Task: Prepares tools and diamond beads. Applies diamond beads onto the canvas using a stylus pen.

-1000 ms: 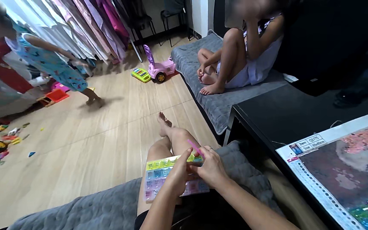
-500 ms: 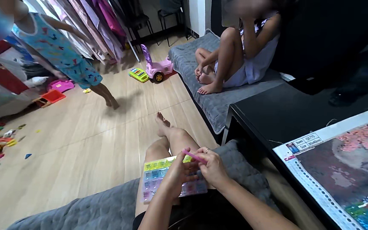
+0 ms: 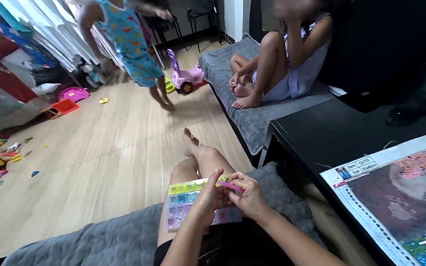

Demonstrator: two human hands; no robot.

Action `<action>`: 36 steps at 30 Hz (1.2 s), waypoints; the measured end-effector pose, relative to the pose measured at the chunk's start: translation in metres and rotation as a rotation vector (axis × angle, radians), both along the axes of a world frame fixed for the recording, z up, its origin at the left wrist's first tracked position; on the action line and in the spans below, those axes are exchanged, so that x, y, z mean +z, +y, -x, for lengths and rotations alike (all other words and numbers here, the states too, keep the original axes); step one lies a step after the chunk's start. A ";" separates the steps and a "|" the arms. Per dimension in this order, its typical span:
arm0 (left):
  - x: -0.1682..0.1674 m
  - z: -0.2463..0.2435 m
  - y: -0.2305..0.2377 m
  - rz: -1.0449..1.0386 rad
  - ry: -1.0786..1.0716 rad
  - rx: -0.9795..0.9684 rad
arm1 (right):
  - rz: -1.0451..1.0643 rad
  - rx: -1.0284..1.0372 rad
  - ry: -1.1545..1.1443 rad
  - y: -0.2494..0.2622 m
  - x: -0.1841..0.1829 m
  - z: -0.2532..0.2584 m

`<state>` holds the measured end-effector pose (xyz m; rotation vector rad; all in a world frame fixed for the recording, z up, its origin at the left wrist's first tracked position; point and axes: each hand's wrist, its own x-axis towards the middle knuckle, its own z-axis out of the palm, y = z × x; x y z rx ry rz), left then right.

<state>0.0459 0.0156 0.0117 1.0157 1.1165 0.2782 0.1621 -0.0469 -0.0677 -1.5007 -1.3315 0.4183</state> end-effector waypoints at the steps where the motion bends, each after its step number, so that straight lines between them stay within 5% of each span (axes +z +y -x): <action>1: 0.000 0.000 0.000 0.007 0.001 0.008 | 0.006 -0.006 -0.033 -0.003 -0.001 -0.001; 7: 0.006 -0.004 -0.001 0.034 -0.004 0.028 | 0.124 -0.004 -0.183 -0.012 0.005 -0.004; 15: 0.008 -0.002 0.000 0.049 -0.042 -0.052 | 0.279 0.056 0.110 -0.010 0.020 -0.004; 22: 0.005 0.004 0.001 0.056 -0.045 -0.083 | 0.402 0.085 0.090 -0.008 0.016 -0.009; 36: 0.012 0.013 -0.017 0.026 -0.080 0.127 | 0.469 0.073 -0.029 -0.006 0.023 -0.007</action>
